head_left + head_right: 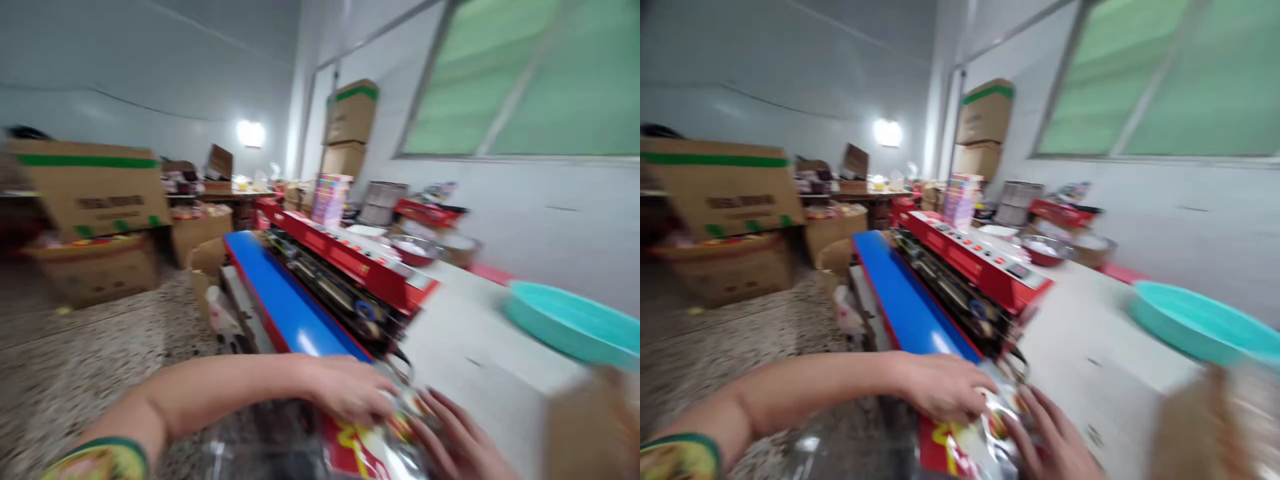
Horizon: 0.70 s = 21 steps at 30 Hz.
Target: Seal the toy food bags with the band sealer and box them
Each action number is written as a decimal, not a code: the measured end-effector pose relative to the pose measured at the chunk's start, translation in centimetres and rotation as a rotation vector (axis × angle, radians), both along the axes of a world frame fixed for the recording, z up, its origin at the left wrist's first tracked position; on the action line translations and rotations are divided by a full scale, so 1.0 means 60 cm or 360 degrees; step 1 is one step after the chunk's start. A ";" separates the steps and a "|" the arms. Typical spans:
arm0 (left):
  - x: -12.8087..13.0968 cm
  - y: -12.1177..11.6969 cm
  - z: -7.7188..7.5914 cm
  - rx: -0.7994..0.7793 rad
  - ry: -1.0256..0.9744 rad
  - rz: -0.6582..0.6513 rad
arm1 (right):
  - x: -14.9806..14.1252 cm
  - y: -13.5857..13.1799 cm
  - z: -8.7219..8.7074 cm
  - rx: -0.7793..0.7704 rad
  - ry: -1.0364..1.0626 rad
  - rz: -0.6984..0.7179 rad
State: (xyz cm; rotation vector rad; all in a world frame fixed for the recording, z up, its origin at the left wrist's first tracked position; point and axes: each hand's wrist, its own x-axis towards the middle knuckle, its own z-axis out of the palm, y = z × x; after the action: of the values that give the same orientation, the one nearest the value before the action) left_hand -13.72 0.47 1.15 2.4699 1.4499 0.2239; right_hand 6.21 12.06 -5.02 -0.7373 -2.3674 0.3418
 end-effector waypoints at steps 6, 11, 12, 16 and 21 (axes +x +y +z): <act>-0.003 -0.007 -0.021 0.0094 -0.0263 0.0048 | 0.040 -0.058 -0.015 -0.0606 0.0263 -0.0533; 0.010 -0.004 -0.017 0.0052 -0.0374 0.0161 | 0.050 -0.085 -0.038 -0.0774 0.0494 -0.0494; 0.014 -0.001 -0.017 0.0067 -0.0394 0.0188 | 0.050 -0.086 -0.035 -0.0768 0.0490 -0.0471; 0.026 0.021 -0.014 0.0198 -0.0507 0.0213 | 0.043 -0.086 -0.010 -0.0694 0.0384 -0.0339; 0.040 0.052 -0.006 0.0265 -0.0643 0.0154 | 0.035 -0.091 0.020 -0.0662 0.0284 -0.0098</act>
State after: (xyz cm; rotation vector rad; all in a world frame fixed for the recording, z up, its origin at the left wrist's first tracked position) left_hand -11.33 3.59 0.78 2.2960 1.4180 0.8408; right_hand 8.33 6.59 -3.79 -0.9231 -2.1213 0.8538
